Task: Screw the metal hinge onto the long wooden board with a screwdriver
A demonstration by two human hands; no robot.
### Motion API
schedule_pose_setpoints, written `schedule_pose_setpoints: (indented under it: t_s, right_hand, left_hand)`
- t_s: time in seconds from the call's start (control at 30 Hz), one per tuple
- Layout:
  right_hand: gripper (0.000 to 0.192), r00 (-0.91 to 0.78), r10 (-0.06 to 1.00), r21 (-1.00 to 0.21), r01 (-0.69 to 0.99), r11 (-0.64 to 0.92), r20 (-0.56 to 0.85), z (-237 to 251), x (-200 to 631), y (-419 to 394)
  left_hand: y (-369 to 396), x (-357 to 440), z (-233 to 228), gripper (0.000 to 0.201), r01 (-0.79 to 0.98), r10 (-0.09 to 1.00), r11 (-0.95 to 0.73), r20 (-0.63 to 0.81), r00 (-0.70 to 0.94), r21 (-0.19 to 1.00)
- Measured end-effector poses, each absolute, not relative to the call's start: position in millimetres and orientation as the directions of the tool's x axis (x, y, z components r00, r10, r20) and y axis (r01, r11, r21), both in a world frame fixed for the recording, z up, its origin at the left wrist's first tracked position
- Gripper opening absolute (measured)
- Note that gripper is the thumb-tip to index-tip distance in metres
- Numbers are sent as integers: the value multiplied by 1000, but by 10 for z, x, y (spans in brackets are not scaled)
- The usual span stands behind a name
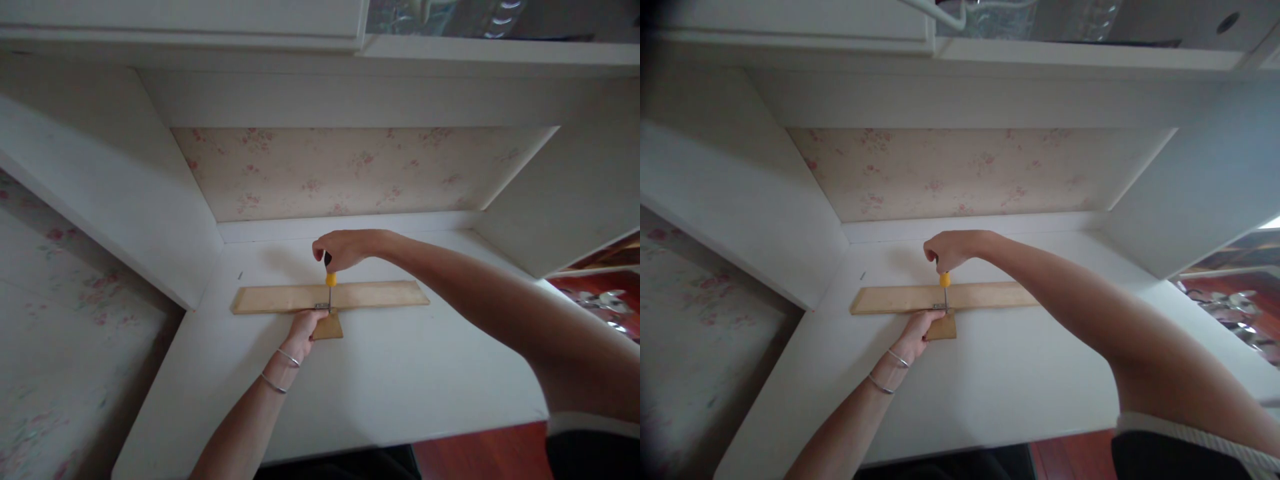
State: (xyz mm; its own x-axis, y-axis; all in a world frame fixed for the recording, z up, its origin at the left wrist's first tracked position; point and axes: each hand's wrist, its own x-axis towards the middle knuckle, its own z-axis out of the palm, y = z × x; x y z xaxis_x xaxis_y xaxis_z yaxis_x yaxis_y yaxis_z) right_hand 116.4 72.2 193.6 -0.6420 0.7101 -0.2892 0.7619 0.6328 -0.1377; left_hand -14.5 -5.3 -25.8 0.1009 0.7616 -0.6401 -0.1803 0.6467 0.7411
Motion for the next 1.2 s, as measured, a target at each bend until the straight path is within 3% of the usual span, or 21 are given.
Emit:
schedule_pose_setpoints:
  t_s: [0.1, 0.23, 0.3, 0.4, 0.57, 0.63, 0.7, 0.97, 1.07, 1.2]
  right_hand:
    - [37, -650, 721, -174, 760, 626, -241, 1871, 1194, 687]
    - [29, -502, 844, -65, 864, 499, -188, 1798, 1254, 621]
    - [22, -564, 811, -97, 826, 556, -156, 1790, 1301, 570]
    - [31, -625, 769, -174, 779, 603, -133, 1803, 1359, 473]
    - [26, -445, 884, -29, 895, 446, -141, 1827, 1426, 320]
    - [22, -505, 854, -51, 863, 502, -128, 1827, 1474, 275]
    - [29, -558, 820, -101, 830, 549, -128, 1819, 1527, 240]
    - [30, -451, 890, 7, 892, 453, -65, 1735, 1568, 120]
    - [35, -461, 887, -6, 887, 461, -36, 1716, 1544, 50]
    - [27, -485, 874, -44, 873, 486, 21, 1704, 1524, -36]
  left_hand:
    - [-60, -160, -286, 29, -159, 773, 634, -618, 143, 756]
    - [-47, -185, -292, 29, -124, 779, 625, -603, 171, 771]
    - [-35, -190, -282, 29, -127, 776, 628, -606, 175, 768]
    - [-32, -168, -267, 27, -90, 762, 644, -626, 167, 760]
    - [-95, -46, -275, 23, -59, 769, 636, -625, 136, 770]
    - [-113, -6, -287, 20, -43, 791, 609, -603, 107, 792]
    - [-111, 12, -296, 18, -27, 803, 594, -590, 86, 804]
    - [-80, -11, -177, 18, -63, 777, 626, -615, 135, 777]
    - [-92, -25, -135, 16, -11, 795, 601, -596, 114, 799]
    - [-74, -37, -145, 15, 30, 786, 607, -605, 126, 794]
